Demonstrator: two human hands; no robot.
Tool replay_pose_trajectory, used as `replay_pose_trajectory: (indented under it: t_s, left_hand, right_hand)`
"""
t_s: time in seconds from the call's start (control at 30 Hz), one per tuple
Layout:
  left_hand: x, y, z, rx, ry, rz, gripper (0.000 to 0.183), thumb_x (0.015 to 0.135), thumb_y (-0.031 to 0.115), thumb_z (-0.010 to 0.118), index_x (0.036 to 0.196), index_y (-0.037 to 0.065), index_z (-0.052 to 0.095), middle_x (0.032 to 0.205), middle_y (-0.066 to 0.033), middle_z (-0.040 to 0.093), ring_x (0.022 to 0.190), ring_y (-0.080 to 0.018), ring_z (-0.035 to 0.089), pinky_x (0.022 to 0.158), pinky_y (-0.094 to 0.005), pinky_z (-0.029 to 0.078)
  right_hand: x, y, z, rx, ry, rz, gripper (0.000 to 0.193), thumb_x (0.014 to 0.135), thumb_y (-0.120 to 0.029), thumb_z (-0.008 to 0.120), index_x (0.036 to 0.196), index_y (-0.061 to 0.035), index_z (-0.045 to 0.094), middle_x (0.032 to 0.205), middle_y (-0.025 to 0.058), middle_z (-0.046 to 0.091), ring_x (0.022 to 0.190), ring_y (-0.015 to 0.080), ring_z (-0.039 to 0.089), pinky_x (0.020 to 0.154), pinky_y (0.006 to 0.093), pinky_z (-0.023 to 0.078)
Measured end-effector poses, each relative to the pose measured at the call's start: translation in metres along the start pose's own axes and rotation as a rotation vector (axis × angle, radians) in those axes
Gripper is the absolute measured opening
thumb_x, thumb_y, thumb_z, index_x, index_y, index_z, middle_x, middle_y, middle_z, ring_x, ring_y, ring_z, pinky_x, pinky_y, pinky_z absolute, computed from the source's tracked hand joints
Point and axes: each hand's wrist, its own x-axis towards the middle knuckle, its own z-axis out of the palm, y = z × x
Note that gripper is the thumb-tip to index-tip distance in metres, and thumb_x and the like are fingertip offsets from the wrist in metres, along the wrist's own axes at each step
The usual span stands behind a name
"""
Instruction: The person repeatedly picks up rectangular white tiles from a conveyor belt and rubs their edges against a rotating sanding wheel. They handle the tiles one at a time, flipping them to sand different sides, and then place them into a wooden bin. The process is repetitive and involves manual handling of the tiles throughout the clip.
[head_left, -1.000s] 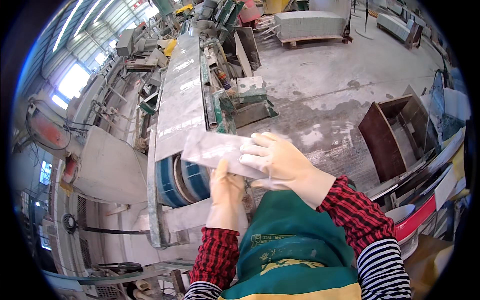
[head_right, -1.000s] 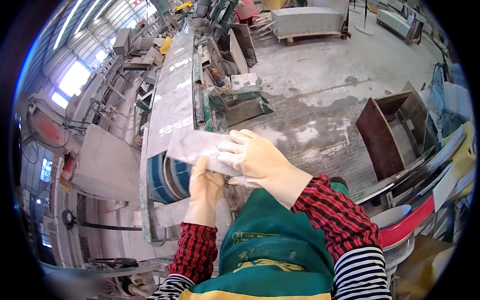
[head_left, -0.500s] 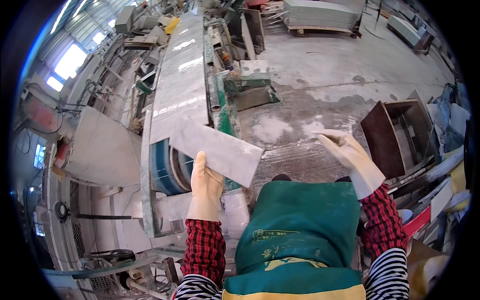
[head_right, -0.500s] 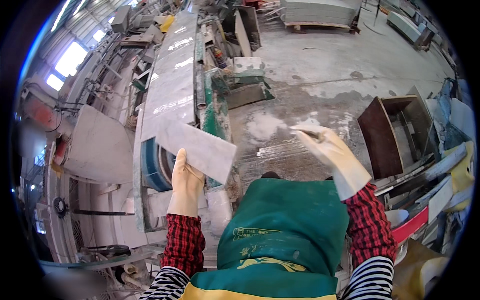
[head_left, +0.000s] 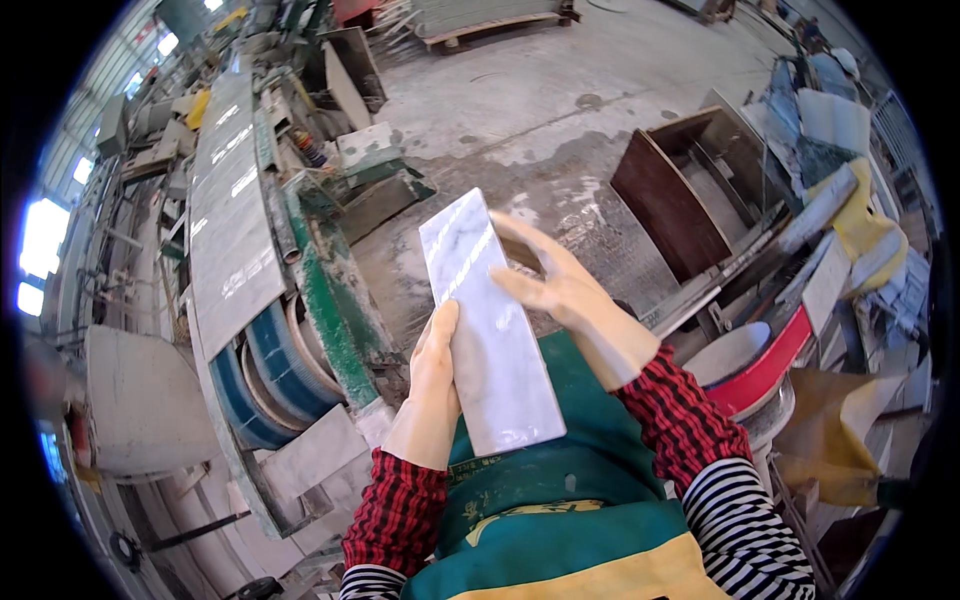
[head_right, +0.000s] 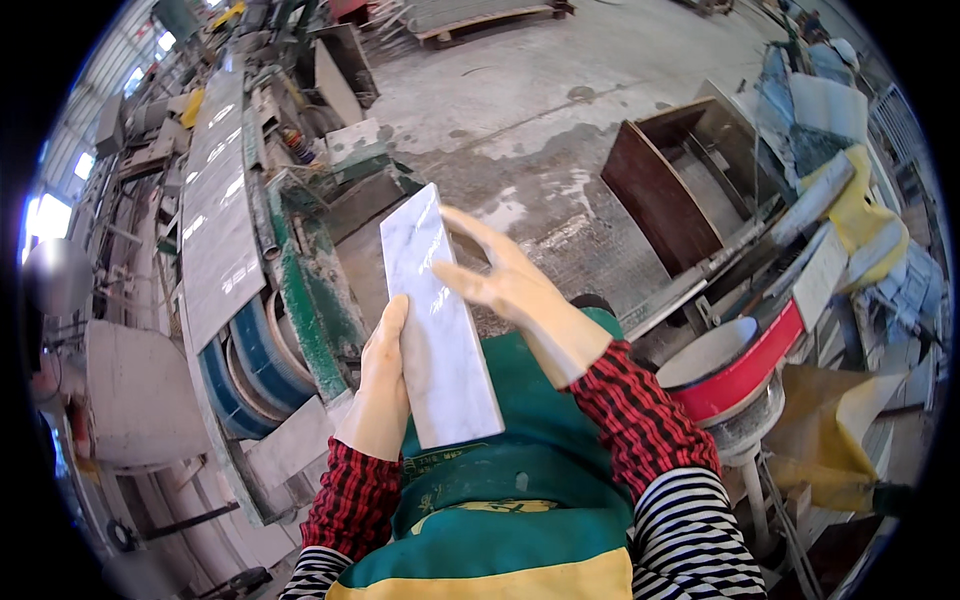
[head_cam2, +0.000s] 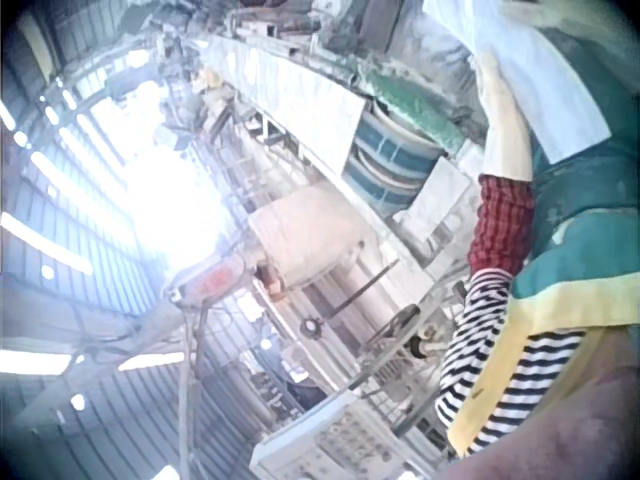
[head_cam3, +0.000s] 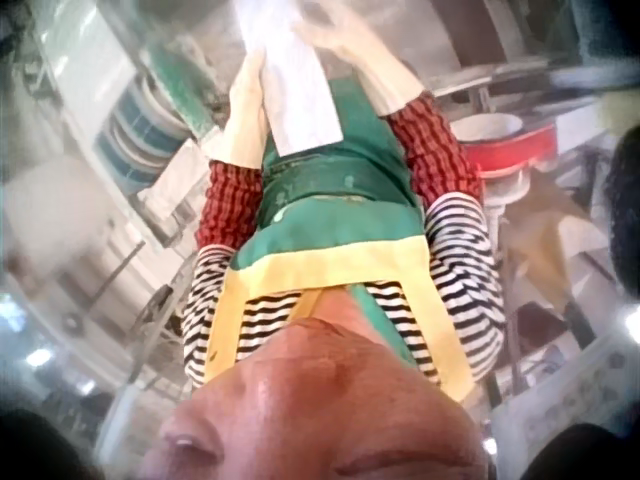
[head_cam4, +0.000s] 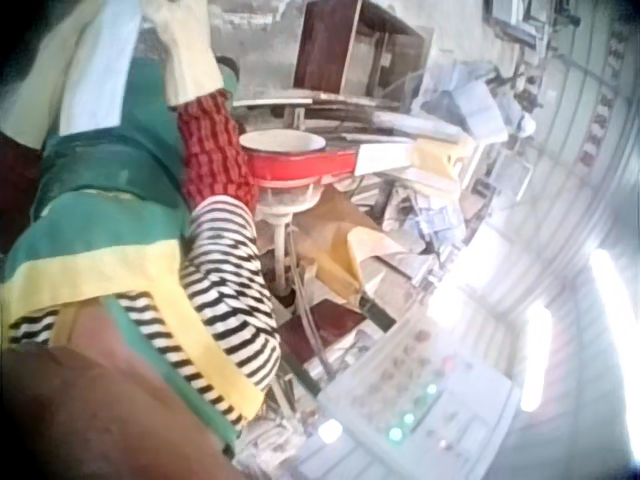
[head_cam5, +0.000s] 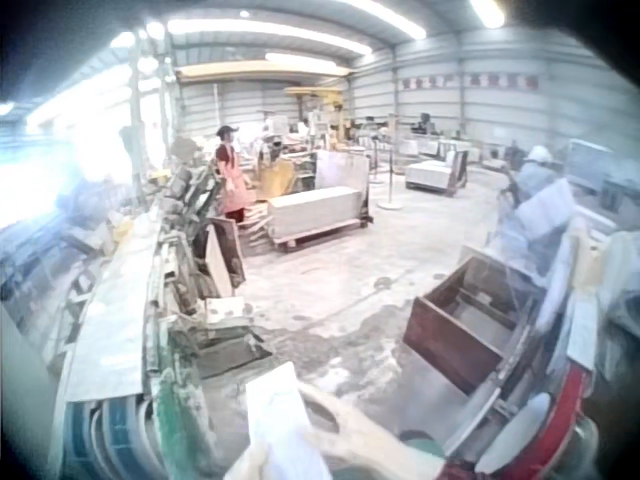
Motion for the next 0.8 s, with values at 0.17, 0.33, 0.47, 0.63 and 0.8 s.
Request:
replay_pose_trajectory:
  t_s: [0.17, 0.33, 0.47, 0.63, 0.8]
  left_hand:
    - [-0.025, -0.006, 0.029, 0.132, -0.031, -0.093, 0.052, 0.104, 0.030, 0.063, 0.146, 0.001, 0.055, 0.137, -0.0136, 0.066, 0.115, -0.0260, 0.068, 0.100, -0.0413, 0.056]
    - [-0.013, -0.010, 0.024, 0.219, -0.017, -0.079, 0.053, 0.104, 0.033, 0.063, 0.146, 0.001, 0.055, 0.137, -0.0136, 0.066, 0.116, -0.0269, 0.068, 0.098, -0.0419, 0.057]
    - [0.002, 0.004, 0.013, 0.124, 0.081, -0.007, 0.053, 0.103, 0.034, 0.063, 0.144, 0.002, 0.055, 0.133, -0.0137, 0.067, 0.113, -0.0281, 0.069, 0.097, -0.0447, 0.058]
    - [0.013, 0.031, -0.042, -0.005, 0.217, 0.233, 0.053, 0.103, 0.040, 0.063, 0.140, 0.003, 0.058, 0.132, -0.0130, 0.068, 0.115, -0.0312, 0.068, 0.102, -0.0472, 0.055]
    - [-0.018, 0.078, -0.112, -0.236, 0.141, 0.404, 0.056, 0.106, 0.038, 0.057, 0.148, 0.003, 0.049, 0.144, -0.0140, 0.061, 0.128, -0.0344, 0.060, 0.112, -0.0496, 0.047]
  right_hand:
    - [0.033, 0.017, -0.056, 0.004, 0.276, 0.132, 0.090, 0.085, -0.043, 0.084, 0.154, 0.0008, 0.045, 0.151, 0.0251, 0.052, 0.139, 0.0299, 0.051, 0.115, 0.0420, 0.042]
    - [0.026, 0.038, -0.055, 0.073, 0.387, 0.122, 0.078, 0.089, -0.031, 0.083, 0.151, 0.0025, 0.049, 0.141, 0.0197, 0.059, 0.125, 0.0265, 0.060, 0.109, 0.0380, 0.045]
    - [-0.042, 0.015, -0.003, 0.148, 0.094, 0.158, 0.077, 0.094, -0.021, 0.078, 0.155, 0.0064, 0.041, 0.150, 0.0191, 0.054, 0.137, 0.0255, 0.053, 0.116, 0.0392, 0.040]
    - [-0.082, -0.025, -0.001, -0.147, -0.217, 0.168, 0.078, 0.090, -0.029, 0.083, 0.153, 0.0006, 0.047, 0.147, 0.0206, 0.058, 0.139, 0.0288, 0.052, 0.119, 0.0416, 0.037]
    - [-0.097, -0.038, -0.075, -0.184, 0.126, 0.258, 0.056, 0.099, -0.015, 0.071, 0.150, -0.0008, 0.052, 0.143, 0.0119, 0.063, 0.134, 0.0208, 0.055, 0.115, 0.0372, 0.041]
